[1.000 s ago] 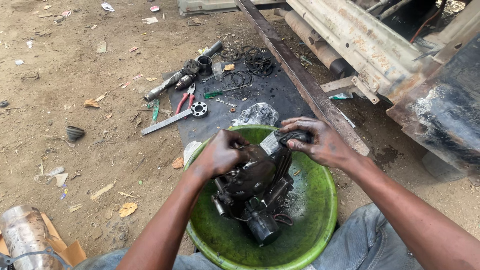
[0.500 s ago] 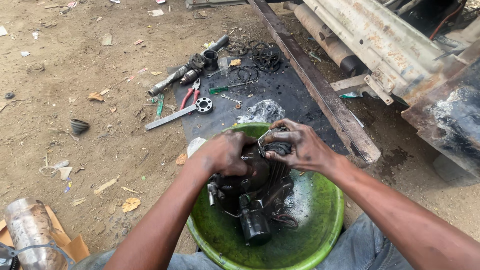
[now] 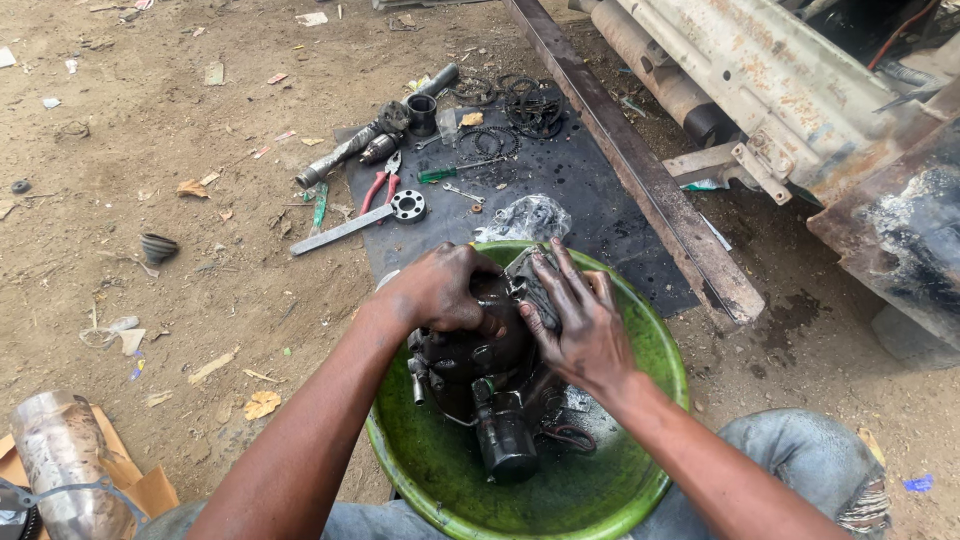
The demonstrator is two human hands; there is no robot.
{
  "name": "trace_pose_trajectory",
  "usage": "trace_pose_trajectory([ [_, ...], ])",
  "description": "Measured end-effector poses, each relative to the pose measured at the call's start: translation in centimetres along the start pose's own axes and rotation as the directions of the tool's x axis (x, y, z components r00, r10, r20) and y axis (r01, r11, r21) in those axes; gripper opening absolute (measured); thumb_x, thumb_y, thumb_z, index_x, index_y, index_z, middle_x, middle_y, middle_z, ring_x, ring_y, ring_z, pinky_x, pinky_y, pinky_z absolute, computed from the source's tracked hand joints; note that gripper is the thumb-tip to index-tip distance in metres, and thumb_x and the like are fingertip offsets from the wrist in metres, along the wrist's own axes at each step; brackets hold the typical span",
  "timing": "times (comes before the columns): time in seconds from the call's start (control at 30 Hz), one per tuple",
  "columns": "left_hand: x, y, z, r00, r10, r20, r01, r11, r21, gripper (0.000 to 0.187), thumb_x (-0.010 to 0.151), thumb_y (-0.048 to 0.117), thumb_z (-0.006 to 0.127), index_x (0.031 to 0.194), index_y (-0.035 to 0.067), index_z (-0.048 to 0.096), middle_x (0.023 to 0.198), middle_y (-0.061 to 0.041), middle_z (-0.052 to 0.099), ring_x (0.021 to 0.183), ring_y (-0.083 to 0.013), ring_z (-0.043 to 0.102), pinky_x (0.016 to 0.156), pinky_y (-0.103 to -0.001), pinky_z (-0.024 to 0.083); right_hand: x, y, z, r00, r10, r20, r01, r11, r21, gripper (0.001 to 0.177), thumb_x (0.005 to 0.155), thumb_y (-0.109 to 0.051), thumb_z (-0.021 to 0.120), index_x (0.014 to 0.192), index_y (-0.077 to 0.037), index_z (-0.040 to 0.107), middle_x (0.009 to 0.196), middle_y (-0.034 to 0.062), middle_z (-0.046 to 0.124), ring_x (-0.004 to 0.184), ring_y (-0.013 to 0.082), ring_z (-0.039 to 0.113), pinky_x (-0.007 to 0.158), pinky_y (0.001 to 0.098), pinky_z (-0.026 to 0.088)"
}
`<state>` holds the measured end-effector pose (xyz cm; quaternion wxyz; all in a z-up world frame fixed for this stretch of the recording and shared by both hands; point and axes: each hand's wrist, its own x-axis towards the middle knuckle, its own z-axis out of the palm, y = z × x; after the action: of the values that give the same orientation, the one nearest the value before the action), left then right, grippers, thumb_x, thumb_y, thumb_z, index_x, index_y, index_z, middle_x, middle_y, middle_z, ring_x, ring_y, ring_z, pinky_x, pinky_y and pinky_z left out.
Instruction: The person cleans and reassembles internal engine components inside a green basin using their hands, rotating the metal housing to access different sides.
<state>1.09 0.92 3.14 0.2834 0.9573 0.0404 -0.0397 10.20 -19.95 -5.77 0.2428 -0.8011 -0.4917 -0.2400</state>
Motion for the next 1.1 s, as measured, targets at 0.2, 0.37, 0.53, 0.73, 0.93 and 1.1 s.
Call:
trace_pose_trajectory([
  [0.2,0.4,0.1,0.1,0.988,-0.147,0.052,0.147,0.989,0.01,0.062,0.06,0.031,0.082,0.118,0.012,0.075,0.093,-0.015,0.08,0.086,-0.0282,0.078,0.085,-0.04,0.06,-4.1,-0.3,0.7,0.979,-0.11,0.173,0.097,0.992,0.077,0.049,0.095,-0.02,0.063,0.142,-0.006,0.06,0.163,0.0151,0.038,0.115,0.0404,0.057,0.102,0.051,0.056],
  [0.37,1.1,-1.6,0.9,0.997,-0.055,-0.063,0.057,0.998,0.028,0.057,0.057,0.032,0.088,0.108,0.009,0.08,0.096,-0.01,0.078,0.087,-0.0259,0.075,0.085,-0.04,0.058,-1.4,0.8,0.5,0.981,-0.127,0.146,0.123,0.992,0.037,0.039,0.091,-0.015,0.069,0.13,-0.009,0.067,0.16,0.0152,0.041,0.107,0.0372,0.058,0.083,0.0406,0.063],
  [0.53,1.0,-0.8,0.5,0.976,-0.209,0.062,0.208,0.978,0.018,0.057,0.06,0.033,0.084,0.11,0.008,0.077,0.078,-0.017,0.078,0.076,-0.0279,0.078,0.078,-0.041,0.062,3.0,1.2,2.2,0.998,-0.01,0.068,-0.001,0.988,0.152,0.039,0.086,-0.009,0.072,0.125,-0.01,0.07,0.126,0.0169,0.055,0.105,0.0298,0.065,0.08,0.0322,0.066],
  [0.73,0.5,-1.7,-0.1,0.988,-0.151,-0.034,0.151,0.988,-0.021,0.053,0.058,0.038,0.089,0.098,0.006,0.078,0.067,-0.011,0.072,0.069,-0.0258,0.074,0.073,-0.042,0.059,-1.8,-1.0,3.4,0.98,0.147,0.134,-0.186,0.913,0.362,0.033,0.091,-0.007,0.068,0.123,-0.01,0.071,0.113,0.0133,0.066,0.077,0.0223,0.073,0.062,0.028,0.068],
  [0.93,0.3,-1.1,-0.3,0.984,-0.175,-0.009,0.175,0.984,0.014,0.045,0.061,0.038,0.086,0.089,0.003,0.078,0.059,-0.012,0.071,0.064,-0.0242,0.075,0.071,-0.039,0.06,2.4,0.7,3.6,1.0,0.023,0.006,-0.023,0.955,0.297,0.026,0.09,-0.012,0.072,0.115,-0.005,0.069,0.1,0.0123,0.07,0.074,0.0233,0.073,0.06,0.0313,0.065],
  [1.1,-0.5,-1.7,-0.1,0.982,-0.185,-0.021,0.185,0.983,-0.017,0.047,0.062,0.037,0.085,0.095,0.005,0.077,0.062,-0.013,0.072,0.069,-0.0262,0.076,0.073,-0.041,0.059,0.8,-2.5,3.0,0.973,0.229,0.02,-0.224,0.924,0.311,0.021,0.089,-0.013,0.071,0.107,-0.004,0.069,0.088,0.016,0.07,0.071,0.0239,0.074,0.055,0.0356,0.063],
])
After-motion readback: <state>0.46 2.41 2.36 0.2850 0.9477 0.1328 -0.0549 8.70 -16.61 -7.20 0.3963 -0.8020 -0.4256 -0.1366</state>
